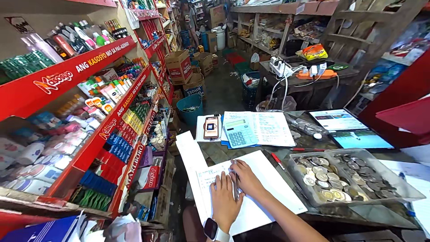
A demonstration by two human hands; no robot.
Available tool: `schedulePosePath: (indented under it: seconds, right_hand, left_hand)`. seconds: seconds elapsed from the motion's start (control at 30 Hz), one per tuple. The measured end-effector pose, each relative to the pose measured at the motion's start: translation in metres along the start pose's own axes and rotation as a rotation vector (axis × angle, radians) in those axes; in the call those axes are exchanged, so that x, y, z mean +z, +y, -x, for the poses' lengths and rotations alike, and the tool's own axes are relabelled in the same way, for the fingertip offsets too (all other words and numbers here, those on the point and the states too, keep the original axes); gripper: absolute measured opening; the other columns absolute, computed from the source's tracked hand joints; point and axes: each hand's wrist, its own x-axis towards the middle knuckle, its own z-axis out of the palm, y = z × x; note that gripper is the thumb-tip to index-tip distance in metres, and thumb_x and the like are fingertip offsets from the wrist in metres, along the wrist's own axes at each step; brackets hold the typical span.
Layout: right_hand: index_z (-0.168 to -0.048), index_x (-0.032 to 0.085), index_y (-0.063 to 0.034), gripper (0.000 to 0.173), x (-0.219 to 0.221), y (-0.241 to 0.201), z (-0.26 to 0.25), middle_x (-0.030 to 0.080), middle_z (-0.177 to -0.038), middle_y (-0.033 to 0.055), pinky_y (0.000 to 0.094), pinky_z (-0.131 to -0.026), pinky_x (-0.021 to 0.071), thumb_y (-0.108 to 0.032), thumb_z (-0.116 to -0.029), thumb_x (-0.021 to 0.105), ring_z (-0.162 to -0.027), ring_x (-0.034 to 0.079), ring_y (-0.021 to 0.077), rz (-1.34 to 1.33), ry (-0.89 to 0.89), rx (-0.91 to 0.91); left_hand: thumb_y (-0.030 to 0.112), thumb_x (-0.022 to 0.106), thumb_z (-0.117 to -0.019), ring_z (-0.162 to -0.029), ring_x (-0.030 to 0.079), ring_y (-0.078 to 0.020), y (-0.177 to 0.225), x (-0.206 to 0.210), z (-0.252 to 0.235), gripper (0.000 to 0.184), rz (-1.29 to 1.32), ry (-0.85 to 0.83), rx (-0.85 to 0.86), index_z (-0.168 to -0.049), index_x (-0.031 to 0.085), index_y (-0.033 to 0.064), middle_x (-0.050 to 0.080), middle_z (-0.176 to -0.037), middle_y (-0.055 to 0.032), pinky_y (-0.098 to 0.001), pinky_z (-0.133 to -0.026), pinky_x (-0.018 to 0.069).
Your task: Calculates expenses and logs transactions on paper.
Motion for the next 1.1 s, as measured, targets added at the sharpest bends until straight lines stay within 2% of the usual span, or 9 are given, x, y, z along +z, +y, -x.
schedulePosePath:
  seconds: [0.27, 0.63, 0.93, 1.1]
  right_hand:
    - [-0.114, 0.071, -0.0010, 0.027, 0.001, 0.001, 0.000, 0.066, -0.134, 0.0202, 0.0498, -0.115, 0.0403, -0.019, -0.1021, 0.055, -0.137, 0.052, 0.0414, 0.011, 0.003, -0.012]
    - [-0.112, 0.071, -0.0004, 0.025, 0.002, 0.001, 0.004, 0.066, -0.133, 0.0203, 0.0506, -0.114, 0.0416, -0.018, -0.1019, 0.056, -0.136, 0.053, 0.0420, -0.013, 0.033, -0.025]
    - [-0.114, 0.069, 0.0046, 0.030, -0.010, 0.000, 0.003, 0.063, -0.135, 0.0278, 0.0561, -0.112, 0.0424, -0.018, -0.1020, 0.055, -0.133, 0.054, 0.0486, -0.025, 0.023, -0.050]
    - [-0.115, 0.069, 0.0031, 0.030, -0.011, 0.003, 0.002, 0.062, -0.136, 0.0261, 0.0552, -0.113, 0.0411, -0.021, -0.1032, 0.055, -0.134, 0.052, 0.0466, -0.002, 0.000, -0.039]
  left_hand:
    - [0.061, 0.043, -0.1004, -0.148, 0.038, -0.0401, 0.000, 0.001, 0.001, 0.079, -0.018, 0.034, 0.012, -0.153, 0.045, 0.0027, 0.038, -0.162, -0.0178, -0.0612, -0.113, 0.0328]
    - [0.061, 0.041, -0.1013, -0.150, 0.035, -0.0391, 0.002, 0.000, 0.002, 0.079, -0.013, -0.011, 0.004, -0.155, 0.043, 0.0030, 0.035, -0.164, -0.0172, -0.0604, -0.114, 0.0308]
    - [0.059, 0.042, -0.1018, -0.149, 0.034, -0.0406, 0.008, -0.008, 0.004, 0.078, 0.033, -0.007, 0.016, -0.155, 0.041, 0.0017, 0.034, -0.164, -0.0186, -0.0605, -0.114, 0.0304]
    - [0.059, 0.042, -0.1020, -0.149, 0.034, -0.0408, 0.012, -0.011, 0.002, 0.078, 0.033, -0.018, 0.006, -0.155, 0.040, 0.0015, 0.034, -0.164, -0.0188, -0.0600, -0.114, 0.0301]
